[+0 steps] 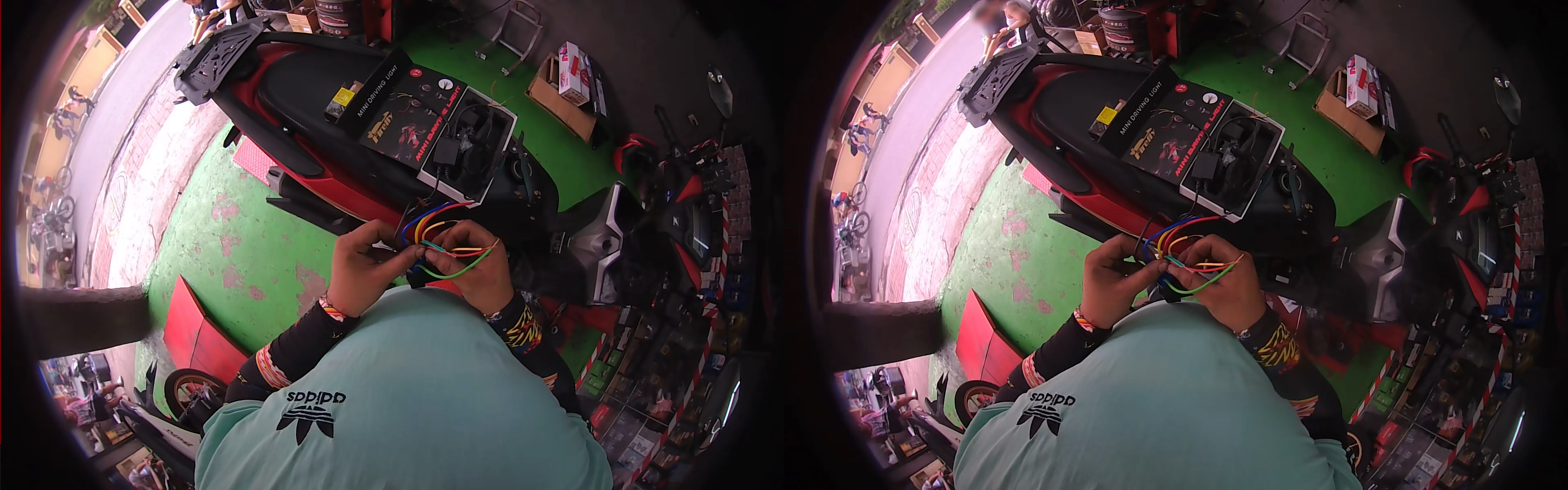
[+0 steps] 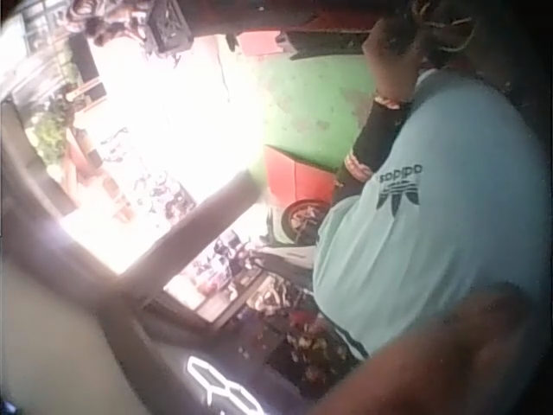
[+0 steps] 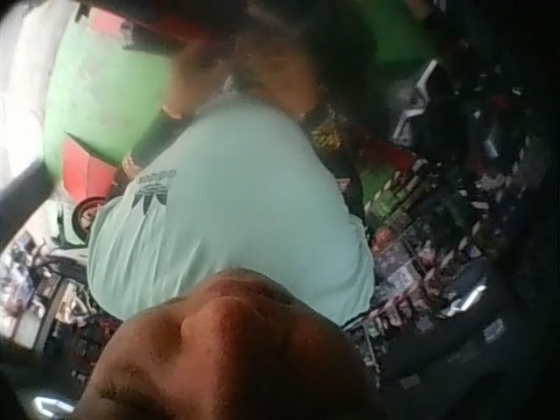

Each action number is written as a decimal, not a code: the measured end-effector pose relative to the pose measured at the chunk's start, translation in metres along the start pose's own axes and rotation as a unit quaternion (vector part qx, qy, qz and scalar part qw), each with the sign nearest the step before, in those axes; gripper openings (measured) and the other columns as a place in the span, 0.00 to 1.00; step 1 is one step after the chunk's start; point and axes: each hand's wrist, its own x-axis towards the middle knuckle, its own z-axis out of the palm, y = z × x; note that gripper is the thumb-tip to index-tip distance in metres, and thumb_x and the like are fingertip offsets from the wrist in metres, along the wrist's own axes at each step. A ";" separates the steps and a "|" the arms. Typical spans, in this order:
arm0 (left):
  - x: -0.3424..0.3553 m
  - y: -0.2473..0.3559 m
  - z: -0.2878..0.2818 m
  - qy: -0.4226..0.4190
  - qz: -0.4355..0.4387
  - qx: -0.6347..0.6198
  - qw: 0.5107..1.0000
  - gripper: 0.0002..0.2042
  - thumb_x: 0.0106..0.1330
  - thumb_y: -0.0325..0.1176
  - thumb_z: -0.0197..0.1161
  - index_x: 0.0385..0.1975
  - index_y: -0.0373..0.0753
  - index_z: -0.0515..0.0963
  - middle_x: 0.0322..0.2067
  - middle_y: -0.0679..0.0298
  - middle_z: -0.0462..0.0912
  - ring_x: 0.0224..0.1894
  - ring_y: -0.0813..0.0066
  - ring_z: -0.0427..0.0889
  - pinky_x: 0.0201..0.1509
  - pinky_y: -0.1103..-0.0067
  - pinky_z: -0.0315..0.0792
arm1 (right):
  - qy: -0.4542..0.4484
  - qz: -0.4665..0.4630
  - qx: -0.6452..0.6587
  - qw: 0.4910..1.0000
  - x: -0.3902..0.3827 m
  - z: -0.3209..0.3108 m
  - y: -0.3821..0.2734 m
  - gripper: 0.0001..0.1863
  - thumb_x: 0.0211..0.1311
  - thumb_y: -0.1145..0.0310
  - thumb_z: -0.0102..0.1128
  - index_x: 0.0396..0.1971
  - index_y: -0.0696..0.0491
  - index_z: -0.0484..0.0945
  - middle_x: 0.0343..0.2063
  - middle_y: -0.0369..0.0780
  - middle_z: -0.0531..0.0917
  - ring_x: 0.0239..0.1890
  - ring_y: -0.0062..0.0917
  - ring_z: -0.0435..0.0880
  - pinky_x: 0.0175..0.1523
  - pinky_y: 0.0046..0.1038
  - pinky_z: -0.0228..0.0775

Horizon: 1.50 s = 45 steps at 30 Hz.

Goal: The recorder is shown stripping wires and applying electrical tape to a wiring harness on a motorcycle.

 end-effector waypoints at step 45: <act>0.009 0.009 -0.006 -0.119 0.186 0.090 0.971 0.10 0.71 0.31 0.64 0.46 0.35 0.85 0.44 0.59 0.79 0.50 0.65 0.80 0.56 0.72 0.73 | 0.022 0.072 0.099 0.992 -0.003 -0.003 -0.001 0.10 0.71 0.73 0.62 0.48 0.61 0.83 0.37 0.37 0.87 0.38 0.16 0.84 0.45 0.20 0.78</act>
